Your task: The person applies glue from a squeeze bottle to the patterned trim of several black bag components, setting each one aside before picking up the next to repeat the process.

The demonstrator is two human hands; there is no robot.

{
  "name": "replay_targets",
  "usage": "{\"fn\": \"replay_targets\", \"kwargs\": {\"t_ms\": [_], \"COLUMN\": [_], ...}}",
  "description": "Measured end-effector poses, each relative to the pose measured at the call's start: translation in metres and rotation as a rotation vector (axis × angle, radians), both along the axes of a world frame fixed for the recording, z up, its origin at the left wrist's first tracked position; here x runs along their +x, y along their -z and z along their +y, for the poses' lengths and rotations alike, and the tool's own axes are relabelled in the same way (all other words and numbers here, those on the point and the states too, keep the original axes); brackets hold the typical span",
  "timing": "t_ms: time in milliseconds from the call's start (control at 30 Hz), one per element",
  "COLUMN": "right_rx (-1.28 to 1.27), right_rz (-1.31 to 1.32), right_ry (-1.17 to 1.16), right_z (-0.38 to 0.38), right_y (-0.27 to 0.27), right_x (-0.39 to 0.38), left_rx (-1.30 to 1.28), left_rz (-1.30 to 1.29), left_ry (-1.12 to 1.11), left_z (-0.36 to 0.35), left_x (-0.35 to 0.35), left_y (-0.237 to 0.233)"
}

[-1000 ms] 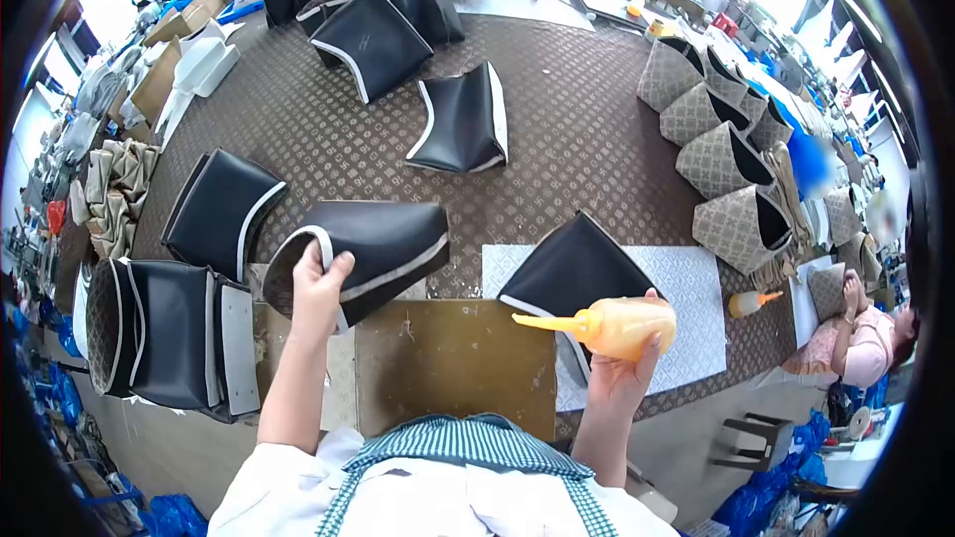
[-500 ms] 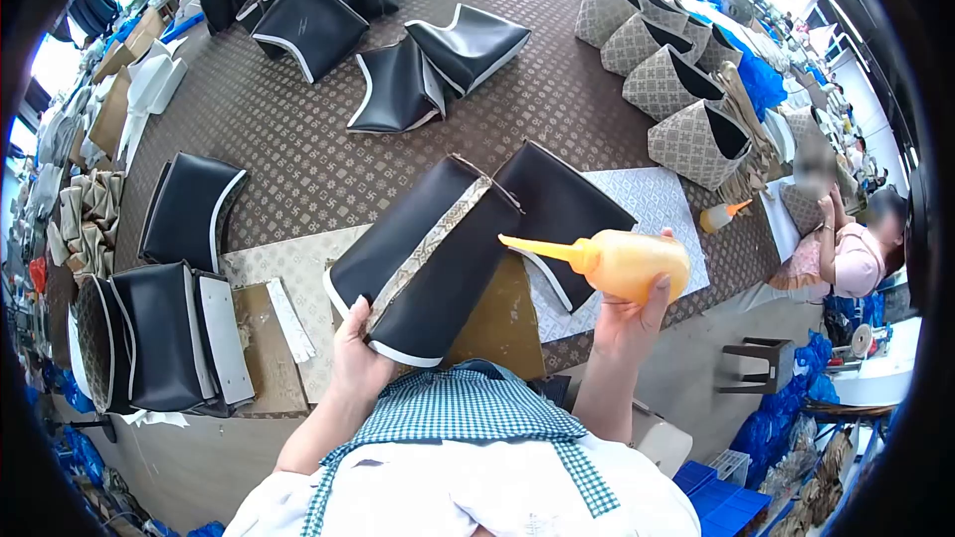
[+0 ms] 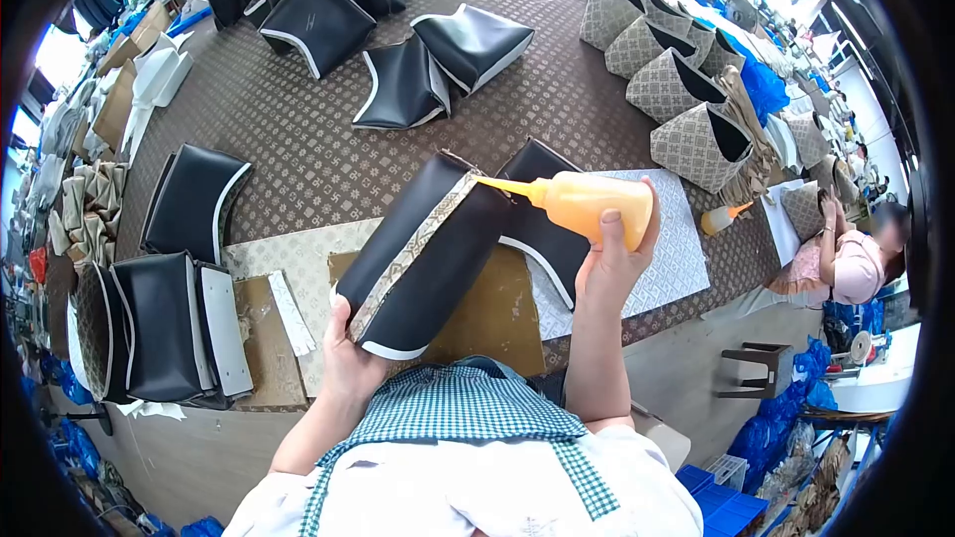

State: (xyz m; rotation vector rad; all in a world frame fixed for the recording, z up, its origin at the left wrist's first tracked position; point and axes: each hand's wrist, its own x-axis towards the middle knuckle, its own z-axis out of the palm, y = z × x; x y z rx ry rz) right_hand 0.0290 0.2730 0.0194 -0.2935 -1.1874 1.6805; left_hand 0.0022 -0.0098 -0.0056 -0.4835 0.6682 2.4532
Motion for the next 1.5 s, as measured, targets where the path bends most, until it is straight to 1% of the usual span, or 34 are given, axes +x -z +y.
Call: {"fn": "replay_targets", "kwargs": {"t_ms": [67, 167, 567, 767, 867, 967, 1167, 1367, 1500], "right_rx": [0.067, 0.062, -0.098, -0.181, -0.201, -0.222, -0.219, -0.211, -0.210], "right_rz": [-0.018, -0.034, -0.042, -0.031, -0.046, -0.039, -0.053, -0.063, -0.067], "right_ry": [0.003, -0.005, -0.114, -0.139, -0.172, -0.196, -0.238, -0.267, -0.297], "right_z": [-0.002, -0.002, 0.002, -0.005, -0.008, -0.013, -0.024, -0.036, -0.043], "right_y": [-0.001, 0.000, 0.016, 0.022, 0.027, 0.026, 0.023, 0.019, 0.018], "right_x": [-0.006, -0.009, -0.006, -0.001, 0.003, 0.005, 0.012, 0.017, 0.021], "left_rx": [0.006, -0.018, 0.006, -0.019, -0.102, -0.105, -0.111, -0.039, -0.092], "left_rz": [0.013, 0.008, 0.034, 0.021, -0.032, -0.030, 0.004, -0.002, -0.037], "left_ry": [-0.020, -0.040, 0.020, 0.020, 0.001, 0.000, 0.018, 0.047, 0.029], "left_z": [-0.002, -0.002, -0.001, -0.001, 0.002, 0.003, 0.004, 0.006, 0.007], "left_x": [-0.001, -0.003, -0.004, -0.003, -0.002, -0.001, -0.001, -0.002, -0.002], "left_y": [0.004, 0.007, 0.002, 0.003, -0.002, -0.004, -0.003, -0.002, 0.000]}}
